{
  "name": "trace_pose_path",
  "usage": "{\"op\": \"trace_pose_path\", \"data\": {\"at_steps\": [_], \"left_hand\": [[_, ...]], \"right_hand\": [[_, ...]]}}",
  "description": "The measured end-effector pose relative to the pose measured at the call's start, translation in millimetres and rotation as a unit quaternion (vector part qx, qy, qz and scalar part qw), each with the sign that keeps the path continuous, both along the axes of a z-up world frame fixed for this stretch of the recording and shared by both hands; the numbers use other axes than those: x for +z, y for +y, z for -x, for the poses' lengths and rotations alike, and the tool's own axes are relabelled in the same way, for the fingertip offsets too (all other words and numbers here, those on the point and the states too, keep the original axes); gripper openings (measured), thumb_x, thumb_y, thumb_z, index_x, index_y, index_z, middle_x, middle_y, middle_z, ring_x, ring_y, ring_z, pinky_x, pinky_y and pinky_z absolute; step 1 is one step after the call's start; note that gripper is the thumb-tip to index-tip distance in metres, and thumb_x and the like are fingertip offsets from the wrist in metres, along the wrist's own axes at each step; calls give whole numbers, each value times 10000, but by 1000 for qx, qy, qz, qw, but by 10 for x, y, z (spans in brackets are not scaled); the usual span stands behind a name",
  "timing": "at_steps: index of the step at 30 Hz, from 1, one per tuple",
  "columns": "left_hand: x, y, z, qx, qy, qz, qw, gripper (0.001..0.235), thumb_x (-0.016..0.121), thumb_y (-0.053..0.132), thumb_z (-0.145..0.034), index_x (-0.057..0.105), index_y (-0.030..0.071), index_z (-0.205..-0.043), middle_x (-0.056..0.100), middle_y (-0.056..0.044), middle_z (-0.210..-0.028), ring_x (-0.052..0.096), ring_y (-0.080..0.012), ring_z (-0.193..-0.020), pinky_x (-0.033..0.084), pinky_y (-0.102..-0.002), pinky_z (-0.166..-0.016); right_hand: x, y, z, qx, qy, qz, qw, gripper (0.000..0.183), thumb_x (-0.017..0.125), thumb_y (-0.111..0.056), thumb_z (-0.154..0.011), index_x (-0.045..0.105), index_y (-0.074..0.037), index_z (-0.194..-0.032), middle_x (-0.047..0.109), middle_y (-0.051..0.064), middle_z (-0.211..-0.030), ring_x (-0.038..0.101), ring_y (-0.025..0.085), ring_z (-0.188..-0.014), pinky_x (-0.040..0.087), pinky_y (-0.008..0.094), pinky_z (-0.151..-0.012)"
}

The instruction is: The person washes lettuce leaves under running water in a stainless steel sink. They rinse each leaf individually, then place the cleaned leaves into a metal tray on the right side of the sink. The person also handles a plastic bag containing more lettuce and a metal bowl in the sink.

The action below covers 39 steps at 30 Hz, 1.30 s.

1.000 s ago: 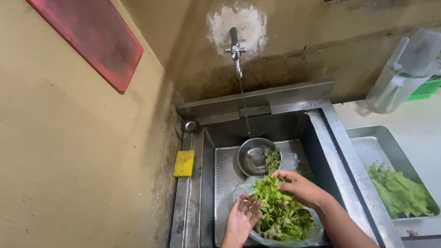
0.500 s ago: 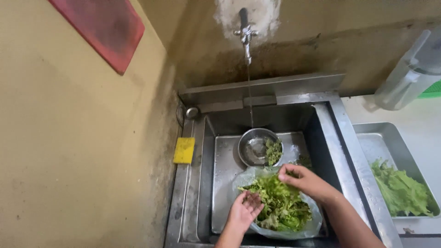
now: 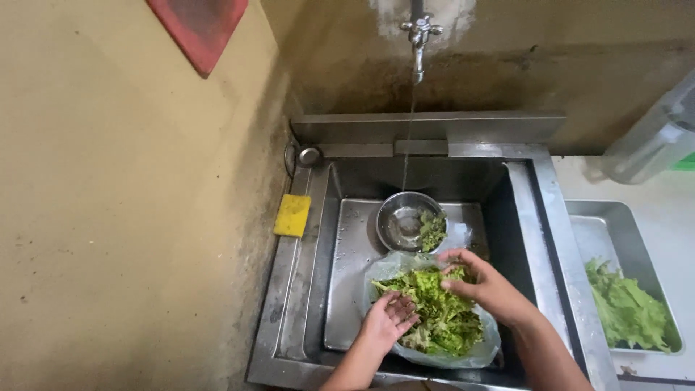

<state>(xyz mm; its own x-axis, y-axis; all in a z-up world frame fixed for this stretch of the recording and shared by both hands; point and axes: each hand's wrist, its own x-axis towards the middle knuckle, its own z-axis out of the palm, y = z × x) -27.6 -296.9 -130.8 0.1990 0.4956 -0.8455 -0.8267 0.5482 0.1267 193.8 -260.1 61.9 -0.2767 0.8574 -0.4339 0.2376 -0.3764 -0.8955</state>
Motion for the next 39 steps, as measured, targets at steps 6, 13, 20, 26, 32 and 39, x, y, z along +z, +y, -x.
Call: {"op": "trace_pose_path", "data": {"at_steps": [6,13,20,26,32,39], "left_hand": [[313,-28,-47,-28,20,-30,999,313,605,199,-1004,589,32,-1268,677,-246,-1191,640,-386,-1126,531,-566,-1027],[393,-40,-45,-40,51,-21,998,324,576,185,-1021,574,12,-1295,691,-255,-1218,644,-390,-1151,526,-559,-1033],[-8,-30,-57,-152,135,-34,979,190,683,270,-967,719,168,-1123,781,-45,-1172,649,-270,-1192,395,-558,-1142],[-518,114,28,-165,129,-12,978,385,689,536,-897,703,173,-1025,758,-9,-1300,587,-230,-1342,356,-510,-1156],[-355,22,-68,-122,146,-5,982,95,768,178,-902,748,224,-982,798,8,-994,707,-207,-971,393,-546,-1072],[-23,-81,-32,-162,137,-34,977,259,682,14,-920,699,217,-1080,766,-9,-1037,693,-178,-950,428,-417,-962]], "right_hand": [[-554,78,39,60,-103,53,991,168,670,-126,-978,766,-103,-1113,789,73,-980,649,124,-696,588,235,-657],[-155,-55,66,73,-173,51,981,327,596,-134,-987,748,-181,-1273,814,40,-1093,639,87,-671,585,185,-616],[-587,-11,18,13,-74,40,996,272,727,-208,-897,753,-124,-1155,750,91,-1241,711,209,-1105,573,338,-924],[-1083,-13,-74,94,-312,-49,944,323,691,-276,-903,756,-274,-1219,763,-11,-1253,794,163,-880,637,316,-756],[-329,-111,-184,-30,79,7,996,336,758,-260,-832,741,-139,-1145,679,55,-1322,606,224,-1183,405,393,-1019],[-1564,-165,-229,104,-333,-72,934,227,693,-313,-886,757,-216,-1081,799,15,-1029,742,199,-871,524,345,-745]]}}
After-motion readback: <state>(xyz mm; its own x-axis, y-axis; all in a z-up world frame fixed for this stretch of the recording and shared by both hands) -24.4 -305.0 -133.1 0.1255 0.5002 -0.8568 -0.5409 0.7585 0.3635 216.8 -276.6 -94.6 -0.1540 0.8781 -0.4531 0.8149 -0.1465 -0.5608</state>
